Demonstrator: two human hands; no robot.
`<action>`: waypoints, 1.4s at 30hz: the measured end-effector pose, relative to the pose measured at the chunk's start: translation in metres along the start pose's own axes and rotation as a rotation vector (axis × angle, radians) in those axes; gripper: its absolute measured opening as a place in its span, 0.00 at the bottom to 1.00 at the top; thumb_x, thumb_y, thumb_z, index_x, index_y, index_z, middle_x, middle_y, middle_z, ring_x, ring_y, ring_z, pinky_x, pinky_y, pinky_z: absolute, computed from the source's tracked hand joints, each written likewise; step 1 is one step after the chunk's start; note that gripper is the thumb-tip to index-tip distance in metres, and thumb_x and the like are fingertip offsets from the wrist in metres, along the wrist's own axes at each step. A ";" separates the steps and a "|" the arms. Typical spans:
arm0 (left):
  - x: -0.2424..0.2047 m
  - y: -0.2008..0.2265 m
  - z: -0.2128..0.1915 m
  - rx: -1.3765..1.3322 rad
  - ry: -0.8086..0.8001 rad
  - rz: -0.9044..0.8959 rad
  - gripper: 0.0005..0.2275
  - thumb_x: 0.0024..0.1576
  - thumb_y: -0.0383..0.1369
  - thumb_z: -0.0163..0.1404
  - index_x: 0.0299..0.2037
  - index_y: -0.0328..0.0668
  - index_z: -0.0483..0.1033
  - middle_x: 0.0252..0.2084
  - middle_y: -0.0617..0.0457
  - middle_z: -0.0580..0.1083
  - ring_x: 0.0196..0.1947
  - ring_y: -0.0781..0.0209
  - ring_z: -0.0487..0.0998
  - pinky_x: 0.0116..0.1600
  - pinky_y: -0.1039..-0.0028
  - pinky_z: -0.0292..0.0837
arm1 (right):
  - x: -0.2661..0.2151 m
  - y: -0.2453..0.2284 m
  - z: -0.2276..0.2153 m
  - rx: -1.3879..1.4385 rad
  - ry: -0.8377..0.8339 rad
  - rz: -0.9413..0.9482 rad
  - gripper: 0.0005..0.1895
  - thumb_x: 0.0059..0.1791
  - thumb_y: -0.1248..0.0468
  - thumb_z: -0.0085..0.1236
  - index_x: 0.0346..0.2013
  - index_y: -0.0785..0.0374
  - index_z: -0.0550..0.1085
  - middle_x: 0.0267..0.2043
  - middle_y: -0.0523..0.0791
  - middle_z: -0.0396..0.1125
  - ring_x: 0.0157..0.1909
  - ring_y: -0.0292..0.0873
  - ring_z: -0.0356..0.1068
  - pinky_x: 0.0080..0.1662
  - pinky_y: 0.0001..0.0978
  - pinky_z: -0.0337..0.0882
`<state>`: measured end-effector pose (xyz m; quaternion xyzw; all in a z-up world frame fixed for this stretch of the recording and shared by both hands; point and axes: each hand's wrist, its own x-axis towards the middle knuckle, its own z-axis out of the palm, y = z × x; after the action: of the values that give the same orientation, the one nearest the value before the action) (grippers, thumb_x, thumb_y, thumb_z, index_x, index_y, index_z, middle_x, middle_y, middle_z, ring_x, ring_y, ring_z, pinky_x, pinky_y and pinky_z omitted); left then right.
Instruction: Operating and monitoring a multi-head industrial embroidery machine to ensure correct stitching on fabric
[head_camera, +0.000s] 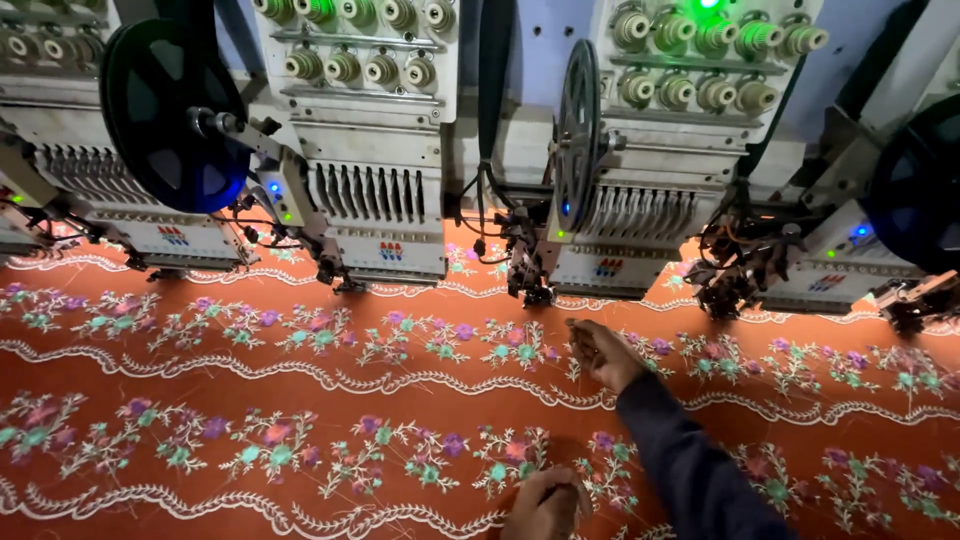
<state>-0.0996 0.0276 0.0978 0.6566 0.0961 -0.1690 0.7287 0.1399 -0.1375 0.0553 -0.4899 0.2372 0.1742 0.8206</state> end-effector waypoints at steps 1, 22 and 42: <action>0.007 -0.011 -0.002 0.008 -0.104 0.162 0.11 0.48 0.32 0.40 0.18 0.47 0.75 0.22 0.56 0.73 0.29 0.64 0.73 0.38 0.71 0.63 | -0.007 -0.002 0.003 0.027 -0.010 -0.008 0.13 0.53 0.63 0.61 0.49 0.66 0.79 0.34 0.45 0.73 0.35 0.37 0.73 0.36 0.25 0.76; 0.044 -0.055 -0.022 0.208 0.320 0.023 0.13 0.52 0.30 0.42 0.21 0.53 0.80 0.19 0.59 0.77 0.20 0.66 0.74 0.32 0.72 0.68 | 0.017 -0.030 0.038 0.072 0.123 -0.182 0.25 0.58 0.65 0.46 0.71 0.61 0.64 0.45 0.38 0.49 0.31 0.41 0.33 0.39 0.43 0.44; 0.041 -0.071 0.000 0.252 0.285 -0.172 0.12 0.51 0.33 0.41 0.27 0.60 0.80 0.31 0.63 0.84 0.33 0.67 0.82 0.44 0.76 0.75 | 0.036 0.002 0.026 -0.085 0.210 -0.427 0.20 0.58 0.71 0.43 0.59 0.55 0.77 0.22 0.44 0.40 0.24 0.41 0.31 0.41 0.61 0.43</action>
<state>-0.0883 0.0169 0.0171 0.7492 0.2319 -0.1468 0.6028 0.1739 -0.1117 0.0440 -0.5785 0.2048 -0.0457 0.7882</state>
